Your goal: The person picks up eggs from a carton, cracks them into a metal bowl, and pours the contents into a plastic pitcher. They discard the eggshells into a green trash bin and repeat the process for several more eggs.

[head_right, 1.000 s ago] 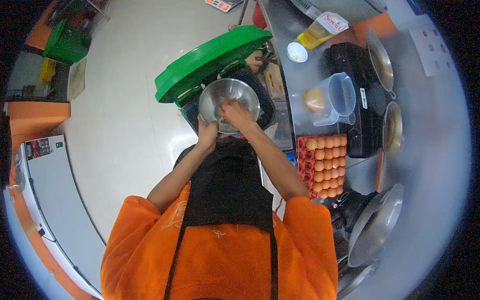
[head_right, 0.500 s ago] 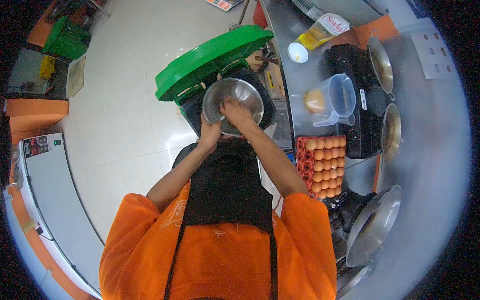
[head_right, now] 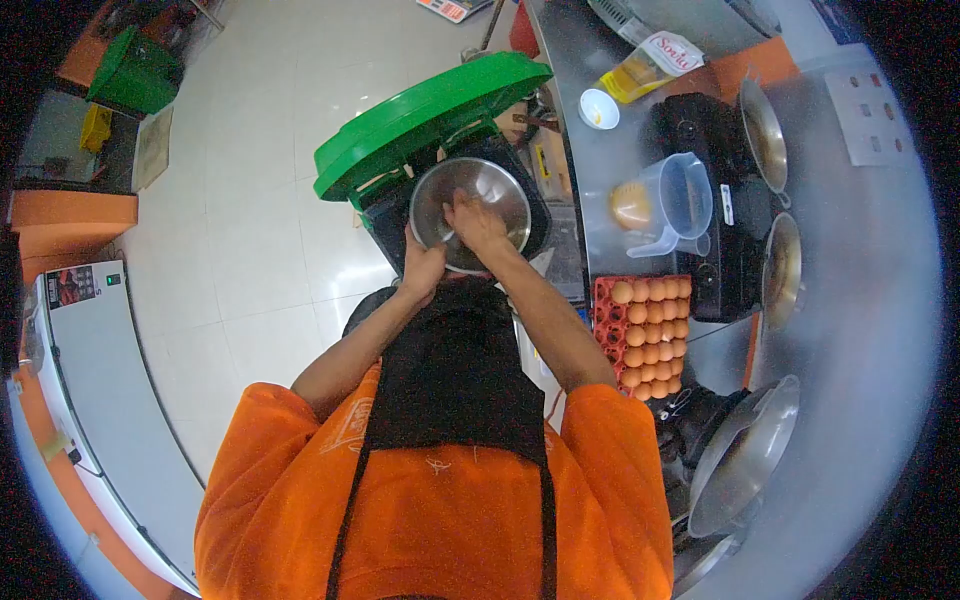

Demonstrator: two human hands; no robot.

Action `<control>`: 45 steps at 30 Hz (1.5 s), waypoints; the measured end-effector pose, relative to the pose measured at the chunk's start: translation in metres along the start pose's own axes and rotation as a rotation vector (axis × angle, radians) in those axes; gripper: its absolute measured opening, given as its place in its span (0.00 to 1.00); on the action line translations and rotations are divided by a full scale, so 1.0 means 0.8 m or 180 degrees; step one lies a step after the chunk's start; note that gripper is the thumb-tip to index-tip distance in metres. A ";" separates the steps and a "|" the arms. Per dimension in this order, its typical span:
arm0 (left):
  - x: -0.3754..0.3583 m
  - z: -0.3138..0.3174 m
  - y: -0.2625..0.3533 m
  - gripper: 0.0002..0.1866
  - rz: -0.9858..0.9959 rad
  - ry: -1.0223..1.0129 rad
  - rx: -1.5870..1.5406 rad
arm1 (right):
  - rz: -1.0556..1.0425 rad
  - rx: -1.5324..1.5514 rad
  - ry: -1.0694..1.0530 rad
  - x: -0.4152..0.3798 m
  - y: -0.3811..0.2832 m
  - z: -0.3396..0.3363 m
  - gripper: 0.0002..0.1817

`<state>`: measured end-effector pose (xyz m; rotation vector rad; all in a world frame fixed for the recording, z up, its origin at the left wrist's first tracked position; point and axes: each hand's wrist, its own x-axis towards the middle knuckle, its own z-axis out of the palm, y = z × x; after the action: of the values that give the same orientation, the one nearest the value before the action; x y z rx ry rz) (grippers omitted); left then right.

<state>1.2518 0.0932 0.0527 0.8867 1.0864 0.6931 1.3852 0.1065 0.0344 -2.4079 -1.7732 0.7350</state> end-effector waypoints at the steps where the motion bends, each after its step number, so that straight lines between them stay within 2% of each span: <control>1: -0.003 0.002 0.005 0.32 -0.0096 -0.0010 -0.0118 | 0.0012 0.0006 0.0017 0.000 -0.001 -0.001 0.24; 8: -0.002 0.004 0.007 0.35 -0.0168 0.0005 -0.0262 | 0.0082 0.0022 0.0187 0.002 -0.001 0.001 0.23; 14: 0.019 -0.003 -0.032 0.35 0.0284 0.0035 0.0046 | 0.0060 0.0094 0.0355 0.003 0.002 0.009 0.24; 20: 0.002 0.002 0.006 0.34 -0.0037 0.0017 -0.0123 | 0.0096 0.0230 0.0330 0.003 0.000 0.002 0.26; 23: 0.005 0.001 0.001 0.34 -0.0054 -0.0015 -0.0202 | 0.0060 0.0311 0.0407 0.003 0.001 0.004 0.27; 26: 0.023 -0.005 -0.029 0.34 0.0268 0.0015 0.0059 | 0.0114 0.0333 0.0352 0.002 -0.002 -0.001 0.27; 38: 0.000 0.003 0.019 0.35 -0.0168 -0.0127 -0.0422 | 0.0250 0.0312 0.0241 0.004 -0.003 -0.006 0.27; 41: 0.007 0.002 0.005 0.35 0.0129 0.0004 -0.0066 | 0.0336 0.0226 0.0156 0.001 -0.007 -0.015 0.27; 44: 0.002 0.003 0.014 0.36 -0.0093 0.0009 0.0023 | 0.0301 0.0100 0.0226 0.000 -0.005 -0.014 0.27; 45: 0.004 0.002 0.008 0.36 0.0005 -0.0018 0.0007 | 0.0236 0.0096 0.0331 -0.001 0.000 -0.009 0.27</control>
<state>1.2541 0.0983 0.0568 0.8910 1.0817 0.6905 1.3881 0.1076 0.0412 -2.4554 -1.6312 0.6259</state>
